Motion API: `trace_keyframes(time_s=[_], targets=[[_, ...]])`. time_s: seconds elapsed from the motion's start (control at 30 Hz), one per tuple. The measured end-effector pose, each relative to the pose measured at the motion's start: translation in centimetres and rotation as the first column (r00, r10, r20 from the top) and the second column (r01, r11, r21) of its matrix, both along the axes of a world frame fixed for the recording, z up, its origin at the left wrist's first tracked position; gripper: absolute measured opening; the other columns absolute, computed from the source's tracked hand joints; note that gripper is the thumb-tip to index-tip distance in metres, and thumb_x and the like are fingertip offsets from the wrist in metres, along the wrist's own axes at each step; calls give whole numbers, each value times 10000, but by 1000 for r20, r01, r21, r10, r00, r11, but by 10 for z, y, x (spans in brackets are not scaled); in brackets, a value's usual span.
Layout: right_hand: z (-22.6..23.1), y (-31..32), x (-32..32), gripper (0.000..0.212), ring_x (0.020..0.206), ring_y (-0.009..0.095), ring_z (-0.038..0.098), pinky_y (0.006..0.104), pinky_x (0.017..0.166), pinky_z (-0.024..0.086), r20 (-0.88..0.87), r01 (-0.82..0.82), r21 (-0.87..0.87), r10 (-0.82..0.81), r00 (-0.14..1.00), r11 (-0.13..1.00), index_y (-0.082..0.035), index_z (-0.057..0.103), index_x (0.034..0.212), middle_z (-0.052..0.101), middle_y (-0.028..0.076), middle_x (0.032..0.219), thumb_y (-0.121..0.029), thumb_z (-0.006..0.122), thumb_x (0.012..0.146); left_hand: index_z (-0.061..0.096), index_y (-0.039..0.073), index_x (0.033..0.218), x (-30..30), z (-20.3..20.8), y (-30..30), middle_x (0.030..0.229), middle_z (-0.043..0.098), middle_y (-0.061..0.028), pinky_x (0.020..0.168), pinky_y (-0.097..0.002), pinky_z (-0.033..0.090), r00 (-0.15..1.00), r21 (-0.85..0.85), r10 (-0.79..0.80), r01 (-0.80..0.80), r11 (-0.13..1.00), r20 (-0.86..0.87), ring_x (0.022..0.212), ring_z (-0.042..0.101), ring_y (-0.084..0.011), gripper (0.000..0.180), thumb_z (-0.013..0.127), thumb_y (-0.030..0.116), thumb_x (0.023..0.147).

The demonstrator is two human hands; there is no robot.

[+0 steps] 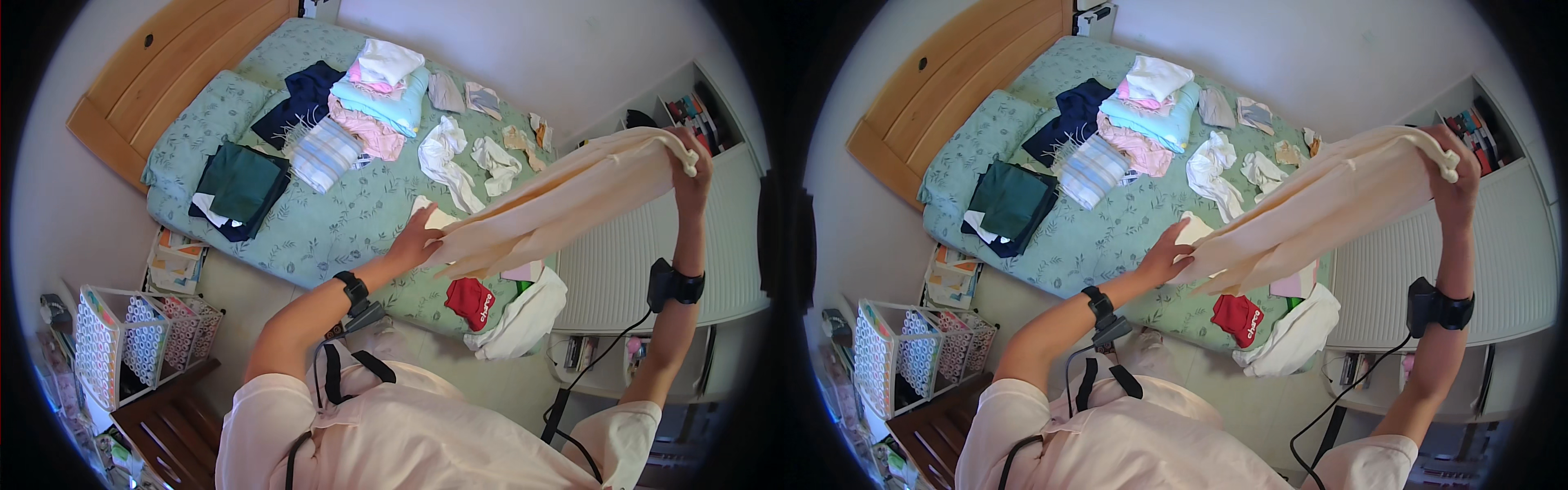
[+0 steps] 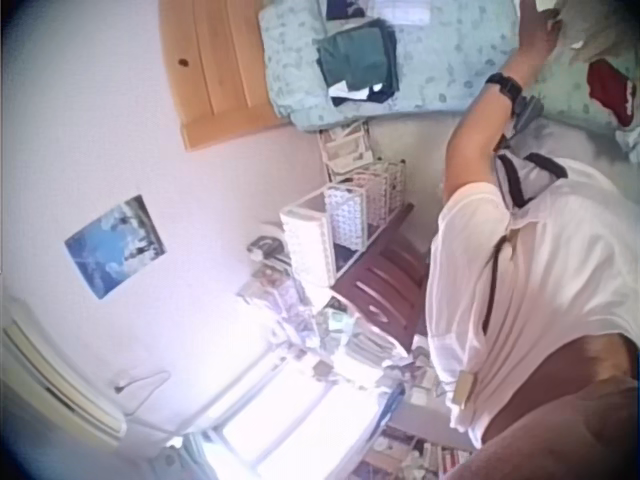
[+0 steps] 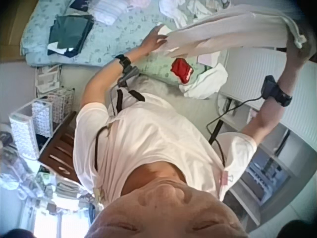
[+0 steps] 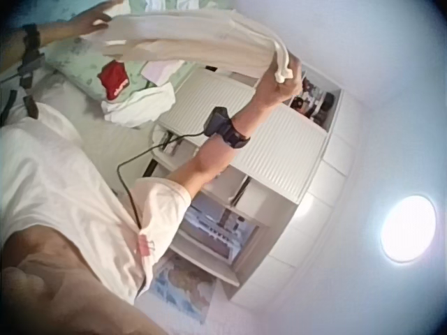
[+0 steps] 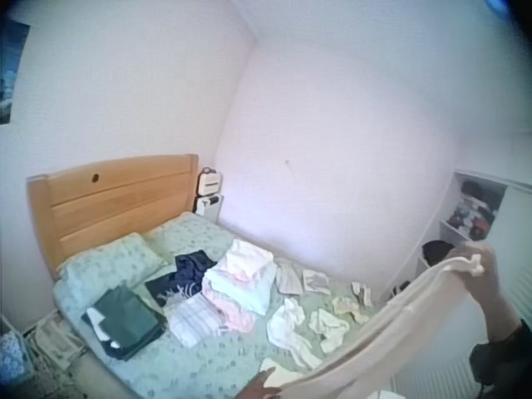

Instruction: The person folds multiple garments on a bed, including a dark green item, a striped towel, a white t-shirt, a cream long-sleeve shirt, a white towel, a white patterned shirt, a pink and white item, and a white robe. Each item is unfolded, aligned, and folded into neat rectangles and stacked on the bed.

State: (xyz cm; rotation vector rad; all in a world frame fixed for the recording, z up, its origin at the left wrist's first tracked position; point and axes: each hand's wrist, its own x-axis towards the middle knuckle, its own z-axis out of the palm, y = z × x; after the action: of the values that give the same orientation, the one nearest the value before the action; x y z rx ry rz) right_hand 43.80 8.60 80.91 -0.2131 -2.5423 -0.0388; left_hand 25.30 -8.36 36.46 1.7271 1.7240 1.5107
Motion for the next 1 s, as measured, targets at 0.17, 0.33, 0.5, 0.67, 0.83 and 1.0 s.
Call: trace_keyframes(time_s=[0.17, 0.33, 0.5, 0.67, 0.83, 1.0], targets=[[25, 0, 10, 136, 783, 101, 539, 212, 704, 415, -20, -30, 49, 31, 999, 998, 34, 597, 949, 592, 26, 876, 32, 541, 826, 643, 31, 955, 4, -17, 26, 1242, 496, -195, 926, -361, 406, 935, -152, -314, 339, 929, 166, 1127, 484, -346, 195, 617, 171, 821], [30, 28, 47, 213, 842, 83, 539, 201, 738, 419, -49, 210, -12, -210, 976, 978, 25, 602, 1063, 599, 15, 947, -55, 565, 870, 609, 8, 891, -10, -18, 23, 877, 609, -156, 721, -383, 470, 962, -58, -191, 206, 977, 197, 831, 586, -341, 161, 576, 143, 811], [11, 70, 88, 326, 905, 93, 554, 230, 793, 440, -59, 446, -94, -452, 890, 890, 6, 577, 1154, 614, 43, 1009, -165, 602, 878, 591, 10, 862, -69, -20, -8, 801, 617, -139, 691, -347, 466, 952, -173, -210, 251, 952, 224, 742, 599, -267, 139, 610, 108, 765], [2, 76, 93, 329, 881, 86, 553, 224, 791, 438, -83, 451, -215, -476, 875, 866, -1, 578, 1153, 621, 33, 967, -172, 607, 873, 604, 32, 870, -55, -48, -22, 795, 621, -122, 675, -333, 467, 953, -141, -238, 266, 953, 188, 728, 602, -266, 169, 617, 99, 716], [-3, 72, 80, 262, 828, 85, 552, 227, 762, 441, 163, 564, -99, -546, 822, 820, -11, 608, 1061, 609, 22, 865, -165, 634, 850, 548, 47, 932, -96, -70, -51, 778, 571, -84, 676, -301, 448, 915, -182, 97, -26, 983, 391, 716, 540, -173, 161, 508, 18, 778], [-78, 95, 30, 193, 772, 138, 570, 275, 686, 448, 441, 365, -198, -250, 862, 910, 7, 610, 961, 608, 41, 812, -119, 641, 818, 509, 62, 994, -212, -42, -125, 775, 548, -98, 655, -299, 450, 930, -31, 363, -362, 932, 58, 699, 538, -194, 156, 474, 7, 851]])
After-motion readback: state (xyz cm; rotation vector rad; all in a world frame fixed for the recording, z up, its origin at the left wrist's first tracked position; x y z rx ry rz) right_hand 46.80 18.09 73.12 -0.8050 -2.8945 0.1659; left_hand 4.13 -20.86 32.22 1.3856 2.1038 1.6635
